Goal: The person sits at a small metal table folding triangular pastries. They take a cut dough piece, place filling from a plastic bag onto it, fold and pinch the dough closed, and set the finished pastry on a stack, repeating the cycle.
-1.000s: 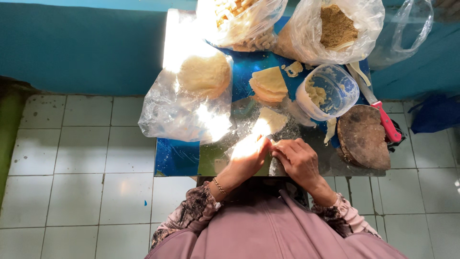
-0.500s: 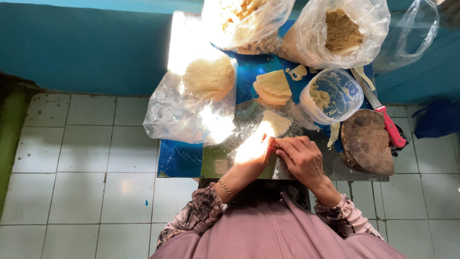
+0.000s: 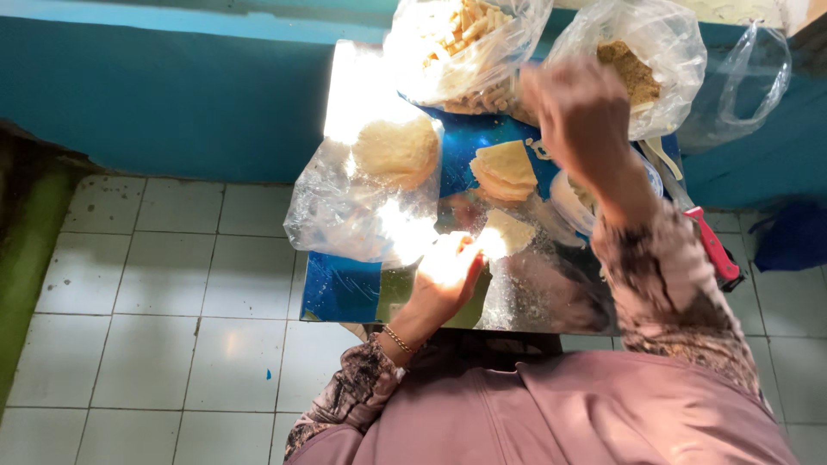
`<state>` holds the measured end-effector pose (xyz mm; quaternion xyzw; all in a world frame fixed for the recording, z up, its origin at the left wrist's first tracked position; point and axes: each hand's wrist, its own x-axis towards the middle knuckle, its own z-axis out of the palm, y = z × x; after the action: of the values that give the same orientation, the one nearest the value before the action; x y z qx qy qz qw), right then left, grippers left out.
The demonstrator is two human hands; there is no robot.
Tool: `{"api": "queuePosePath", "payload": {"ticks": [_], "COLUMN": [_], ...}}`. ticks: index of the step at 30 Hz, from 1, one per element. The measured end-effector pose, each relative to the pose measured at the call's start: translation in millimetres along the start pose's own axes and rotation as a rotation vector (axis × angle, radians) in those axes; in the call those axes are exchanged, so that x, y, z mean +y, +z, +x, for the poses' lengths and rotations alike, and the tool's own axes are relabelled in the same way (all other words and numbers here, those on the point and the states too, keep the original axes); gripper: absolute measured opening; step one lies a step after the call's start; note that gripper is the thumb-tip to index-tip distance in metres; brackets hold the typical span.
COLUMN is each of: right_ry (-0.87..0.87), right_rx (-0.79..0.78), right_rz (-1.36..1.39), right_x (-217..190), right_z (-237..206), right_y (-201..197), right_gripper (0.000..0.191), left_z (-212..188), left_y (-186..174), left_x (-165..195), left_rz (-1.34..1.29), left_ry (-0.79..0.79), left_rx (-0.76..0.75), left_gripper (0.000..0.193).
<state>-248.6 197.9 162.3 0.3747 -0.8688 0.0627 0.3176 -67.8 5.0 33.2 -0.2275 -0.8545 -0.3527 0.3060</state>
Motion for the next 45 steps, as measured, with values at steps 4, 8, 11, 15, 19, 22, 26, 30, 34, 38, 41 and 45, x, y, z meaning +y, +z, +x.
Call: {"api": "queuePosePath", "payload": {"ticks": [4,8,11,15,19,22,26,30,34,38,41,45], "right_ry": [-0.213,0.008,0.023,0.261,0.329,0.405,0.508,0.413,0.156,0.019,-0.002,0.015], "right_rx": [0.269,0.022,-0.099,-0.295,-0.358,-0.310,-0.246,-0.102,-0.250,-0.374,-0.368,-0.351], "right_rz": [-0.160,-0.006,-0.011,-0.055,0.092,0.021,-0.129,0.044,0.108,-0.128,-0.191,-0.211], "right_x": [26,13,-6,9,4,-9,-25,-52,-87,-96,-88,-45], "right_z": [78,44,-29,-108,-158,-178,-181,-175,-161,-152,-146,-129], "right_y": [37,37,10,-43,-53,-45,-36,-28,6,12,2,-4], "right_gripper": [0.026,0.027,0.018,0.023,0.026,0.019,0.022,0.024,0.042,0.048,0.048,0.036], "left_z": [-6,-7,-6,-2,1,-1,-3,-3,-4,-4,-5,-5], "left_y": [-3,-2,-4,-7,-7,-4,-2,-2,-4,-4,-4,-5], "left_x": [-1,-4,-3,0,1,1,0,2,4,2,1,3], "left_rz": [-0.012,0.038,-0.014,0.010,0.102,0.113,0.047,0.098,0.080,0.081,0.100,0.065], "left_ry": [0.029,0.045,0.019,0.042,-0.019,-0.025,-0.046,-0.001,0.026,0.017,0.057,0.010], "left_rx": [-0.004,-0.039,-0.053,-0.014,-0.018,-0.008,-0.022,-0.004,-0.037,-0.056,-0.020,-0.066], "left_gripper": [0.022,0.020,0.025,0.029,0.029,0.027,0.027,0.031,0.035,0.035,0.033,0.034]}}
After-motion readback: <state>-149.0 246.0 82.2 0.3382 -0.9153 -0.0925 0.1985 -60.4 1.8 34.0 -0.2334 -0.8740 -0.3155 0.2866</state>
